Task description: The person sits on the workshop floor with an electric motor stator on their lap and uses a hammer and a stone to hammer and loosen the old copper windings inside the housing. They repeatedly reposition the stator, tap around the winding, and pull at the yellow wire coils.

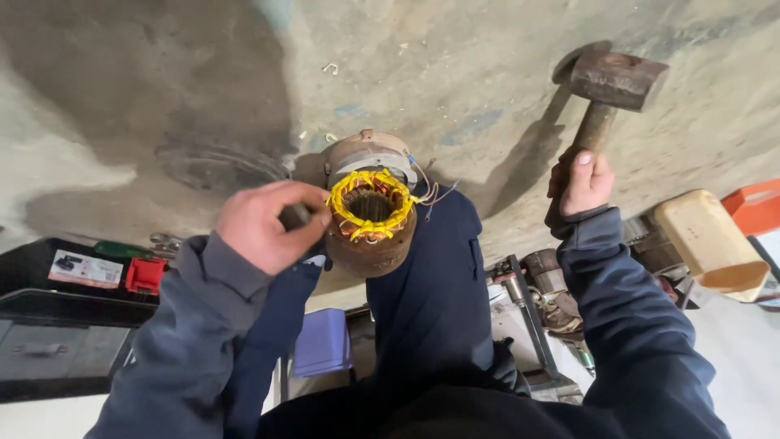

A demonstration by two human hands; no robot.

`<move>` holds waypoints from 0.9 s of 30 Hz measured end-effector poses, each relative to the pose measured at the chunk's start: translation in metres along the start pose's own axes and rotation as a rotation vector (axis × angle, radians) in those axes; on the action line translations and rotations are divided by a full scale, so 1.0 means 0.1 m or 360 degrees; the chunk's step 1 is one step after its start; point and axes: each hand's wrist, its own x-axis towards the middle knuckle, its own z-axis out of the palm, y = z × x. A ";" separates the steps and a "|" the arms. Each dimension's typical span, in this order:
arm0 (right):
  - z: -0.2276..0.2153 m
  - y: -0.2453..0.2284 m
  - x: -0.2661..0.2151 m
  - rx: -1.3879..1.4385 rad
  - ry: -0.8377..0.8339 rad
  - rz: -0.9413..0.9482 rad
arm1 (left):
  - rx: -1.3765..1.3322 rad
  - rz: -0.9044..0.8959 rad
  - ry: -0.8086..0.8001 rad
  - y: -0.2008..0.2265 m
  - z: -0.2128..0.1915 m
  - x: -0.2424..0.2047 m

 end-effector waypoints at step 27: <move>-0.18 0.52 0.54 0.0192 -0.0323 0.0022 | 0.1077 0.0079 -0.0090 0.56 0.87 0.03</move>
